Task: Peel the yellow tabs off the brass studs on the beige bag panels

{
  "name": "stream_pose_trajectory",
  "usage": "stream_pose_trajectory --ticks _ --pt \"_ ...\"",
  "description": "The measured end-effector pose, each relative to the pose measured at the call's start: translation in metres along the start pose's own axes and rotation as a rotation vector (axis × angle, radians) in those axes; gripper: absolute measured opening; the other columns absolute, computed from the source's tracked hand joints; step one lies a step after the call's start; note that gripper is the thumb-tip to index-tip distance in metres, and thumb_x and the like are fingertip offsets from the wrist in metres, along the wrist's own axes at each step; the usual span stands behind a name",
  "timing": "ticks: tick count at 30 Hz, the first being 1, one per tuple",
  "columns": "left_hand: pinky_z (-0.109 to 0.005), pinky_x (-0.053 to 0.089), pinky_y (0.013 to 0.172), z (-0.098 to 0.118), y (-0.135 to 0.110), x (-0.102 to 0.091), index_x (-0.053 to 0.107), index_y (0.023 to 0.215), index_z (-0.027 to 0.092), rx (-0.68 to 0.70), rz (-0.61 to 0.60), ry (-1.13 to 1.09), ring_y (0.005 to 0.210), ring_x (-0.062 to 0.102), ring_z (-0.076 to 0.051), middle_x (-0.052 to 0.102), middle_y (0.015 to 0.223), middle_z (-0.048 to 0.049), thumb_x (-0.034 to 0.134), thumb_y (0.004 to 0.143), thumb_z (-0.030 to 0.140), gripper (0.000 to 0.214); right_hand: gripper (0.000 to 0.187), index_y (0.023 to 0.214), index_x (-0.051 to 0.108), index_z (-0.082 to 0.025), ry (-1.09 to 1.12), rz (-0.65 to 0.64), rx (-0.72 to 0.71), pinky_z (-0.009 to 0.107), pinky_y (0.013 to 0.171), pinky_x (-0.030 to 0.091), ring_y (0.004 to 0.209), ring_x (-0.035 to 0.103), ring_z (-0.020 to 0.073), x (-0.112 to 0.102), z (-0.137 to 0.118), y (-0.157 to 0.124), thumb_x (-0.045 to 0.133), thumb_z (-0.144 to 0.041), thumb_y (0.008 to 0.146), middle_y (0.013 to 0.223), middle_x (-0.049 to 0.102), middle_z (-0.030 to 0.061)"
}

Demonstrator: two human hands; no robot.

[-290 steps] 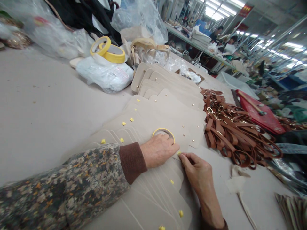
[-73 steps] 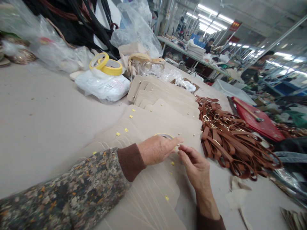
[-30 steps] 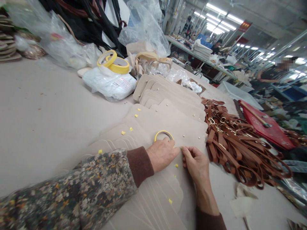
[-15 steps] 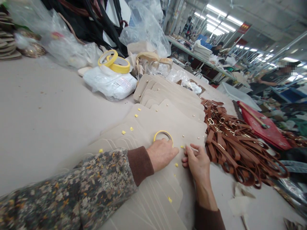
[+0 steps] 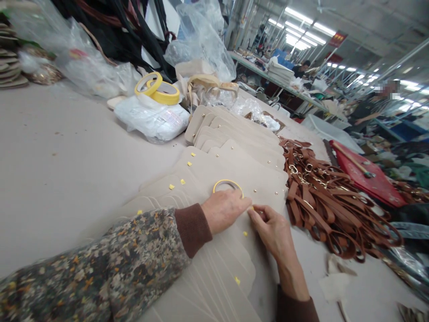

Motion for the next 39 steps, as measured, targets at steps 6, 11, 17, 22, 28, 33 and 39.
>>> stream_pose_trajectory --ticks 6,11,17,22,28,33,39 --pt "-0.029 0.045 0.071 -0.012 0.007 0.002 0.055 0.106 0.02 -0.032 0.071 0.01 0.091 0.056 -0.021 0.062 0.091 -0.004 0.042 0.093 0.011 0.019 0.039 0.097 0.072 -0.016 0.084 0.17 0.014 0.032 0.072 0.049 0.071 0.065 0.0204 -0.006 0.017 0.004 0.053 -0.045 0.081 0.087 0.074 0.0077" --pt "-0.031 0.046 0.073 -0.013 0.014 0.005 0.055 0.105 0.018 -0.006 0.027 0.047 0.094 0.053 -0.022 0.061 0.097 -0.0069 0.041 0.092 0.01 0.021 0.03 0.093 0.073 -0.02 0.009 0.131 -0.105 0.034 0.081 0.048 0.086 0.065 0.0216 0.004 0.017 0.009 0.05 -0.037 0.083 0.093 0.072 0.0069" --pt "-0.029 0.045 0.065 -0.011 0.009 0.001 0.055 0.102 0.017 0.046 -0.016 0.062 0.079 0.056 -0.021 0.061 0.079 -0.0051 0.042 0.09 0.009 0.02 0.029 0.094 0.073 -0.02 0.07 0.15 -0.11 0.035 0.083 0.048 0.088 0.065 0.0218 0.005 0.016 0.005 0.05 -0.036 0.084 0.094 0.072 0.0069" --pt "-0.027 0.046 0.076 -0.012 0.003 -0.001 0.052 0.115 0.019 0.139 0.11 -0.061 0.087 0.061 -0.018 0.065 0.09 -0.0044 0.042 0.095 0.019 0.022 0.03 0.095 0.071 -0.017 0.374 0.176 -0.07 0.033 0.073 0.052 0.074 0.065 0.0189 0.002 0.007 -0.003 0.057 -0.041 0.084 0.086 0.073 0.0062" --pt "-0.027 0.049 0.073 -0.008 0.002 -0.002 0.037 0.133 0.017 0.142 0.119 -0.106 0.086 0.065 -0.018 0.068 0.098 -0.0061 0.046 0.095 0.02 0.039 0.021 0.099 0.069 -0.019 0.408 0.132 -0.284 0.031 0.076 0.052 0.084 0.066 0.0184 -0.003 -0.018 -0.011 0.058 -0.031 0.086 0.096 0.072 0.0071" --pt "-0.027 0.047 0.065 -0.005 0.002 -0.003 0.039 0.129 0.014 0.127 0.092 -0.057 0.079 0.066 -0.019 0.068 0.089 -0.0055 0.046 0.095 0.022 0.036 0.012 0.091 0.068 -0.019 0.234 0.256 -0.435 0.025 0.067 0.05 0.069 0.063 0.0136 -0.003 -0.025 -0.013 0.057 -0.023 0.087 0.082 0.071 0.0037" --pt "-0.024 0.041 0.06 -0.002 0.0 -0.006 0.05 0.102 0.018 0.098 0.106 -0.136 0.074 0.063 -0.016 0.065 0.081 -0.0018 0.045 0.094 0.018 0.01 0.013 0.081 0.065 -0.019 0.069 0.39 -0.463 0.023 0.061 0.048 0.059 0.06 0.0112 0.003 -0.031 -0.016 0.052 -0.017 0.083 0.07 0.068 0.001"
Point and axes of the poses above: each hand's wrist, its own y-axis towards the middle knuckle, its own x-axis out of the palm, z = x × y, the point moved 2 cm from there along y, towards the middle knuckle
